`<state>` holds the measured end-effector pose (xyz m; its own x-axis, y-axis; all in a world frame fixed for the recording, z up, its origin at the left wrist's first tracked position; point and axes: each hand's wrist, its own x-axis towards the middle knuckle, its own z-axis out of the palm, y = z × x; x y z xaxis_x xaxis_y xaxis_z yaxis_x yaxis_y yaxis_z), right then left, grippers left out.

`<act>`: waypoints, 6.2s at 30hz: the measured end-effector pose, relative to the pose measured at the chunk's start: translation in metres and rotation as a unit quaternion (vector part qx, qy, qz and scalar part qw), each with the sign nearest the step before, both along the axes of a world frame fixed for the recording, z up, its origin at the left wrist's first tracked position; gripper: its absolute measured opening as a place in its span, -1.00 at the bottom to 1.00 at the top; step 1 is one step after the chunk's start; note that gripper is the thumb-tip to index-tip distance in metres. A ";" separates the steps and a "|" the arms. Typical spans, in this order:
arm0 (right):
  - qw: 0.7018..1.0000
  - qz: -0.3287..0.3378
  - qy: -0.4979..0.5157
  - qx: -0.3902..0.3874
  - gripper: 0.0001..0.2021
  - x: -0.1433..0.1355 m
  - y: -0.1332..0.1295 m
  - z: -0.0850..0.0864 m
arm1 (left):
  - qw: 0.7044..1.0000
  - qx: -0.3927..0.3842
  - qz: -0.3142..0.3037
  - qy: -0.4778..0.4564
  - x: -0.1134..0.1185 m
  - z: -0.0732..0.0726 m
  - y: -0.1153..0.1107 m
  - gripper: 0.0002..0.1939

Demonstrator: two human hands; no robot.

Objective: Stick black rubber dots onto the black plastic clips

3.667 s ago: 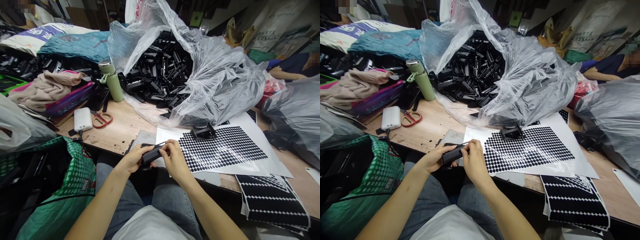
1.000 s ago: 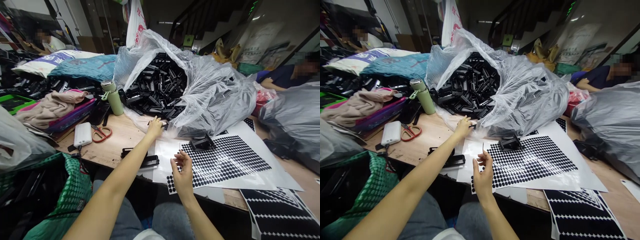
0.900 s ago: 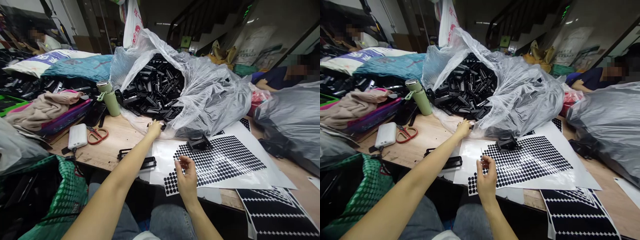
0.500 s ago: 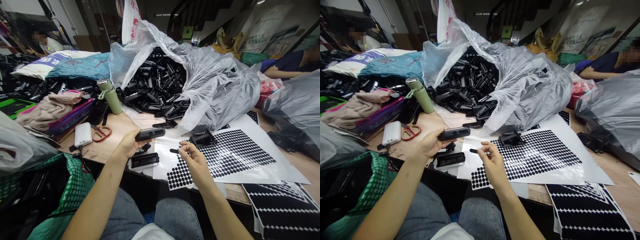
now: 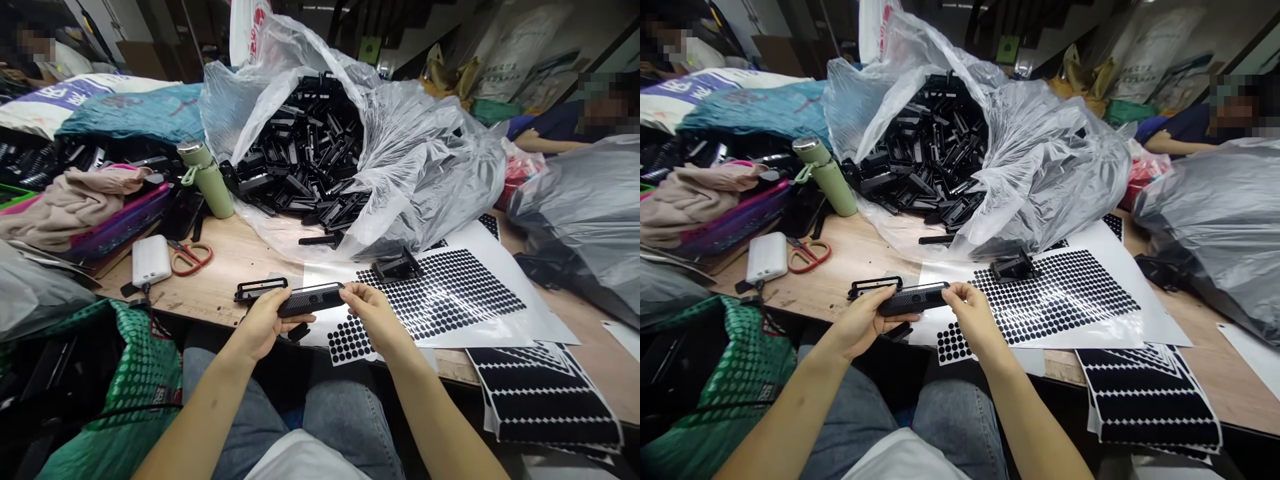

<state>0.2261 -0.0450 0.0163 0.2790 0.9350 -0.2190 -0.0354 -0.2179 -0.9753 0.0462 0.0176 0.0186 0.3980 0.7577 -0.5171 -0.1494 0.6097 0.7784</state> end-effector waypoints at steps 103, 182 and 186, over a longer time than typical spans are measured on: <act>0.946 -0.086 -0.312 -0.017 -0.85 0.008 -0.018 -0.050 | 0.995 -0.044 0.077 -0.052 0.000 -0.011 -0.013 -0.78; 0.931 -0.122 -0.224 0.263 -0.93 -0.022 -0.038 -0.047 | 0.678 0.526 0.158 0.488 -0.061 -0.055 0.070 -0.75; 0.909 -0.228 -0.196 0.289 -0.95 -0.013 -0.049 -0.035 | 0.665 0.665 -0.062 0.333 0.049 -0.047 0.046 -0.84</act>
<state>0.2129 -0.0938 -0.0186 0.6171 0.6297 0.4718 0.3810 0.2855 -0.8794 0.0949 0.0636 -0.0285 0.5183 0.7038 0.4858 0.4865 -0.7099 0.5093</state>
